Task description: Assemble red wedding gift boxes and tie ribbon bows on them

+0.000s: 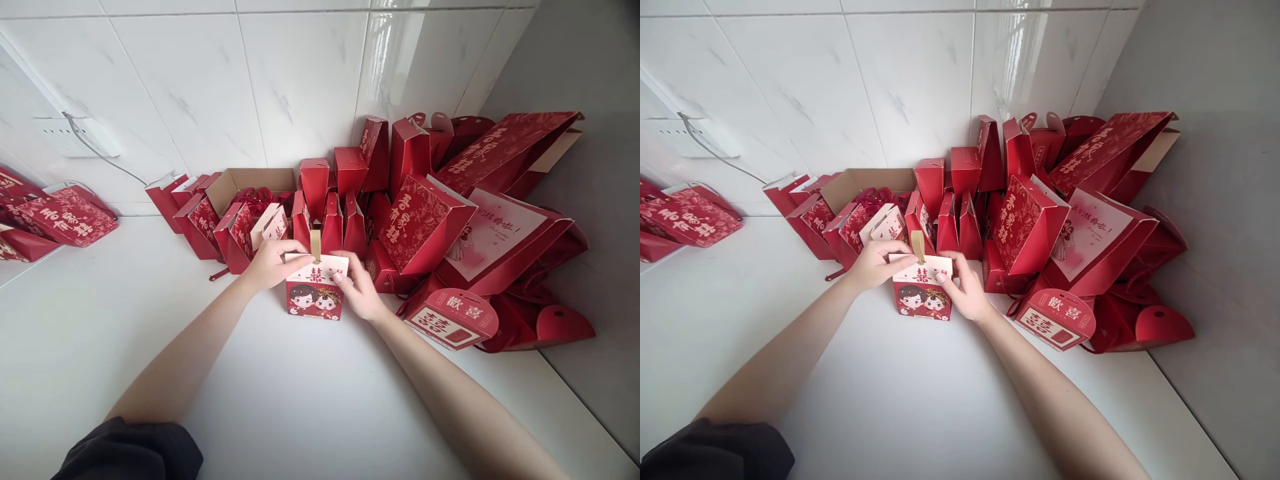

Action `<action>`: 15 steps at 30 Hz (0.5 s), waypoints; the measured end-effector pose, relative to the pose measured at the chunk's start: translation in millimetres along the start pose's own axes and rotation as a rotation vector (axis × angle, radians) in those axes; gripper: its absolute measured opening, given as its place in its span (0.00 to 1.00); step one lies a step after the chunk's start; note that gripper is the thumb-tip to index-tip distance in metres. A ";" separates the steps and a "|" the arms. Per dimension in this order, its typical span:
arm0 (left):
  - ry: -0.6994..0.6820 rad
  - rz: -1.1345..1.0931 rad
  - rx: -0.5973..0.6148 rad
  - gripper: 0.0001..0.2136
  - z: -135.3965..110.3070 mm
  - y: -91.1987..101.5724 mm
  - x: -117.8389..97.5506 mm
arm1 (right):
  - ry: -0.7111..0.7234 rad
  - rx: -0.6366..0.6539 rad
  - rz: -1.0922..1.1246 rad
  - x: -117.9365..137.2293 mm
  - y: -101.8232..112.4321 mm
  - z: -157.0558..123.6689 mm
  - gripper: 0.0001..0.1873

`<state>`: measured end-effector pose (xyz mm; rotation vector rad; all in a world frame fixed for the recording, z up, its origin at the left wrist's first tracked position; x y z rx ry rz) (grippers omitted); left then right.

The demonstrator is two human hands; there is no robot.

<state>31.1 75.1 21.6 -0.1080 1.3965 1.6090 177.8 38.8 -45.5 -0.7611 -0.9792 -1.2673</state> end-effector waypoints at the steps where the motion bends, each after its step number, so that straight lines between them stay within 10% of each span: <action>1: -0.004 0.039 0.040 0.11 -1.1 -0.6 -6.9 | 0.048 -0.002 -0.018 13.1 1.9 1.2 0.24; 7: -0.058 0.170 0.113 0.10 -8.5 -15.2 -36.8 | 0.415 0.104 -0.365 89.6 -0.2 -0.3 0.10; 15: -0.172 0.329 0.096 0.16 -12.8 -20.1 -51.2 | 0.468 0.212 -0.573 100.3 -6.0 -2.6 0.05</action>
Point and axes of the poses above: each hand's wrist, its own z-axis towards the middle knuckle, its own y-axis out of the back of the hand, x = y × z, the point moved 10 cm from there along z, towards the middle knuckle, and after that the axes turned 13 degrees about z, right-handed, at the moved point
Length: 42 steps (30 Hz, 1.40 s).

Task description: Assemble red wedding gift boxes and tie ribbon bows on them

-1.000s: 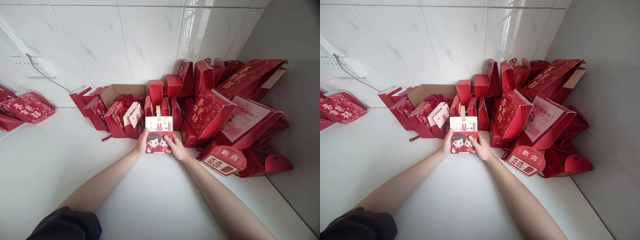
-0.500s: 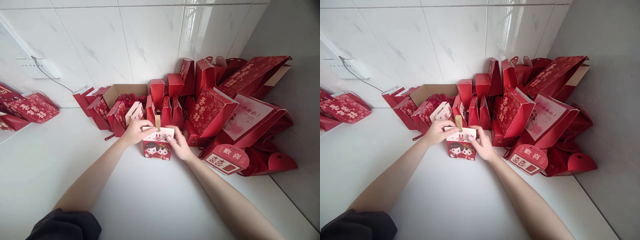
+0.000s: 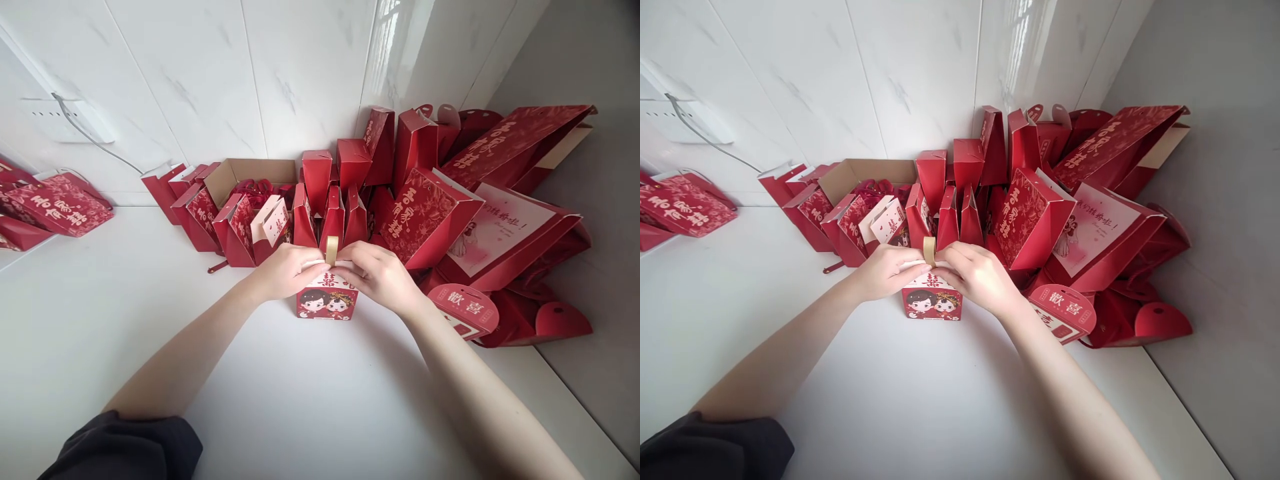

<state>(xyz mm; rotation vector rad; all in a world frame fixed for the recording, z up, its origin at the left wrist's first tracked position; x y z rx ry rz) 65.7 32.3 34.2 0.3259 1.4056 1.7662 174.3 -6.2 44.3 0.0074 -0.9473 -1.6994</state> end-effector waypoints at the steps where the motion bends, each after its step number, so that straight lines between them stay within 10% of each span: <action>1: -0.011 0.010 -0.008 0.16 0.2 0.7 -1.2 | -0.005 0.005 0.010 -0.4 0.0 0.1 0.05; 17: -0.033 0.029 -0.060 0.17 2.5 0.0 -2.9 | 0.059 0.033 -0.065 4.0 -0.7 -1.7 0.09; 26: 0.067 -0.027 0.086 0.14 0.5 -6.9 2.9 | -0.424 -0.076 0.475 -37.3 1.5 -5.7 0.11; 33: 0.213 -0.014 0.027 0.10 0.8 -4.3 10.9 | -0.498 -0.060 0.378 -43.0 -8.0 -8.8 0.13; 42: 0.431 -0.572 -0.032 0.10 -2.7 -22.3 32.5 | -0.708 -0.191 0.778 -63.2 -22.4 -18.5 0.18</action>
Point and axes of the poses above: each hand's wrist, its own z-axis towards the middle knuckle, its own y-axis out of the back of the hand, x = y × z, the point moved 10 cm from there along z, towards the middle knuckle, and after that the axes turned 13 degrees about z, right-handed, at the moved point
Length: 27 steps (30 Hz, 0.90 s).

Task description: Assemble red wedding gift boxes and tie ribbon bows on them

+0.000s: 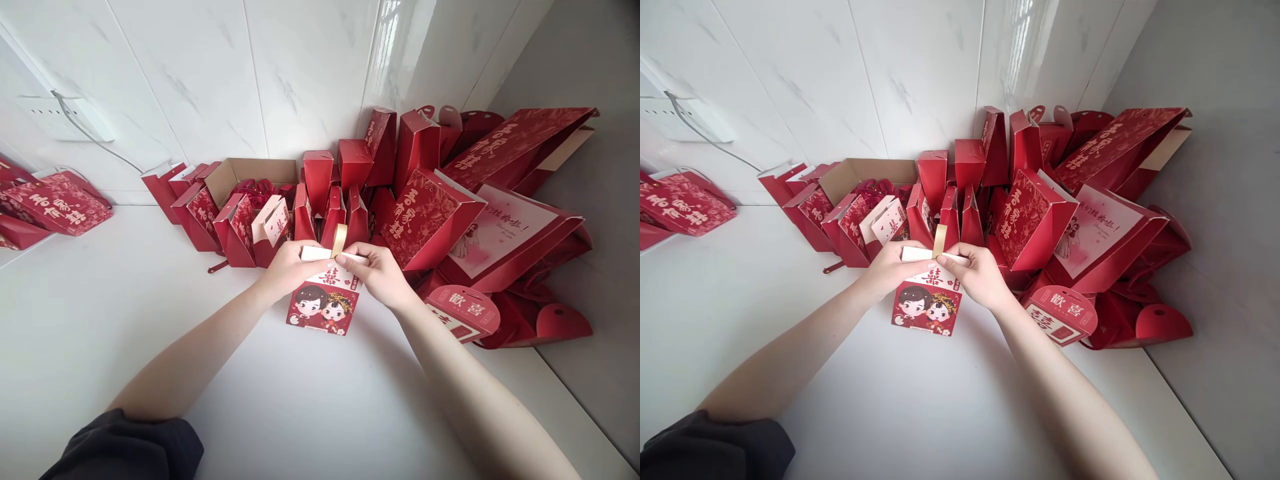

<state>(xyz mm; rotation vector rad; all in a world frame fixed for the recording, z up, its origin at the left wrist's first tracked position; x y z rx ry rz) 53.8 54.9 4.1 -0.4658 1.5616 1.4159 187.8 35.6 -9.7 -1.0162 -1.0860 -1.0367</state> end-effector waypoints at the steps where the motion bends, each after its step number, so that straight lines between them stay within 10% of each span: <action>1: 0.013 -0.025 0.003 0.11 -0.2 -0.5 1.5 | -0.016 0.004 0.039 -1.6 -1.0 0.6 0.18; 27: -0.139 0.293 0.126 0.19 -2.6 5.0 -19.0 | 0.007 0.120 -0.221 1.2 -8.4 -4.3 0.18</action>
Point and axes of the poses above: each hand's wrist, its own z-axis towards the middle knuckle, its own y-axis out of the back of the hand, x = y × z, the point moved 10 cm from there along z, towards the middle knuckle, and after that the axes turned 13 degrees about z, right-handed, at the moved point
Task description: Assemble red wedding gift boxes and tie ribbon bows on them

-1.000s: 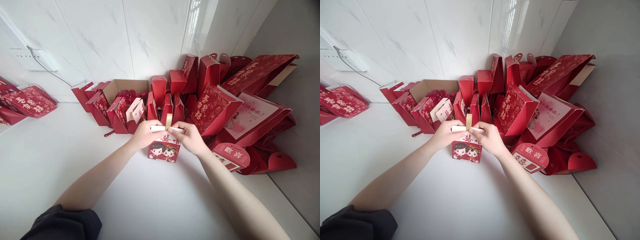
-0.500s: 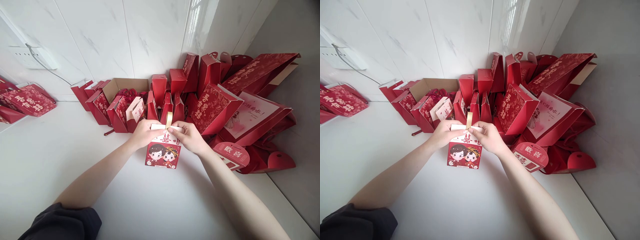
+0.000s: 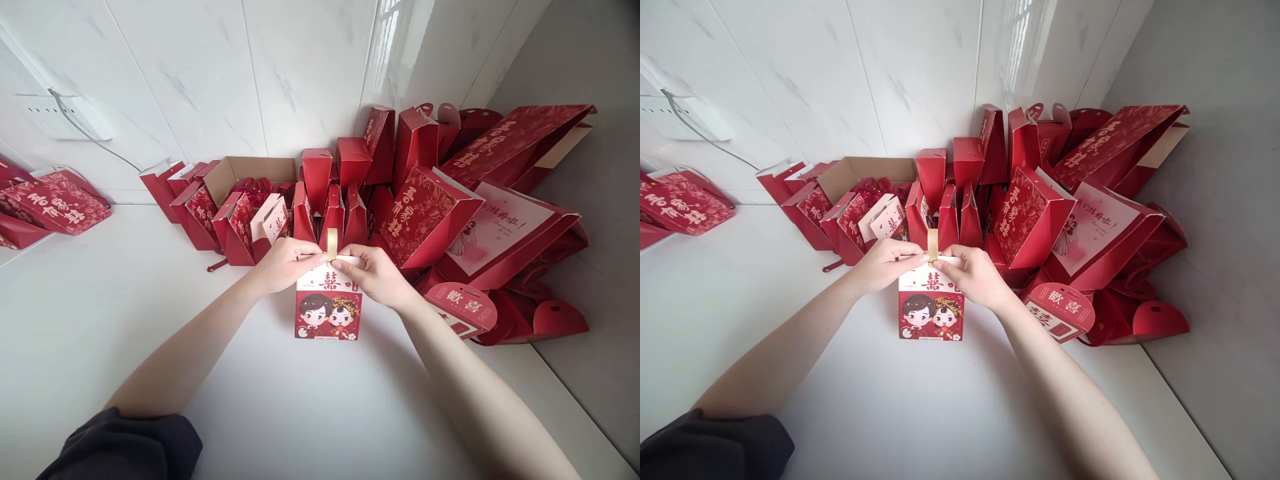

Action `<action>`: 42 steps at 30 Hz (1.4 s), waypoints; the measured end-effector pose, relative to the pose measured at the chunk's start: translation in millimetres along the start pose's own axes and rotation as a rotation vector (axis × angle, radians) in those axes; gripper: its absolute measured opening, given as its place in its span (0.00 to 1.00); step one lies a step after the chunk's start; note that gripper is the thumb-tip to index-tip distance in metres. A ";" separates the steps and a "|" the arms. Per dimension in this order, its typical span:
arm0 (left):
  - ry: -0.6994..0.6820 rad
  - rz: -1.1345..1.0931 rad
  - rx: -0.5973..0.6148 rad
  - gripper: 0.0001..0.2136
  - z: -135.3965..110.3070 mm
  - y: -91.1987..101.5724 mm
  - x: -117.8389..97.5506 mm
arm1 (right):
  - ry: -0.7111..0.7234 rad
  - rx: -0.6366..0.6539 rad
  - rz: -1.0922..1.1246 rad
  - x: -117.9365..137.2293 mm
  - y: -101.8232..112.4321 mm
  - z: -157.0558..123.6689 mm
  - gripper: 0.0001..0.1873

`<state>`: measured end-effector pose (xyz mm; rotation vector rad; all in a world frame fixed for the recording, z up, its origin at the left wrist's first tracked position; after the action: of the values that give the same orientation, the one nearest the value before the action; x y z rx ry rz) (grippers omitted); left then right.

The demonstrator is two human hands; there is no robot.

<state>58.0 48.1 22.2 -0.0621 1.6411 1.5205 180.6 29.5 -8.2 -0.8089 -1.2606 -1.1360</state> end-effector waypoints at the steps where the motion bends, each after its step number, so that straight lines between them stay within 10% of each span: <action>1: 0.002 0.005 0.011 0.20 -0.3 -0.1 -0.3 | 0.001 -0.005 -0.006 -0.2 -0.4 0.0 0.18; 24: -0.037 -0.165 0.200 0.12 -2.8 -16.1 4.3 | 0.040 0.003 -0.005 4.1 -5.5 -1.2 0.17; 42: -0.142 0.293 -0.118 0.08 -1.5 10.8 -8.3 | 0.247 -0.147 -0.129 21.1 4.3 -2.1 0.15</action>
<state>56.1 45.5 35.5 0.2273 1.4945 1.7982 184.0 24.5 12.6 -0.6781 -1.0444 -1.4007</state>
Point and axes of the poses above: each hand's wrist, its own z-axis towards the middle knuckle, its own y-axis out of the back of the hand, x = y × z, the point moved 10 cm from there along z, towards the middle knuckle, and after that the axes turned 13 degrees about z, right-handed, at the moved point
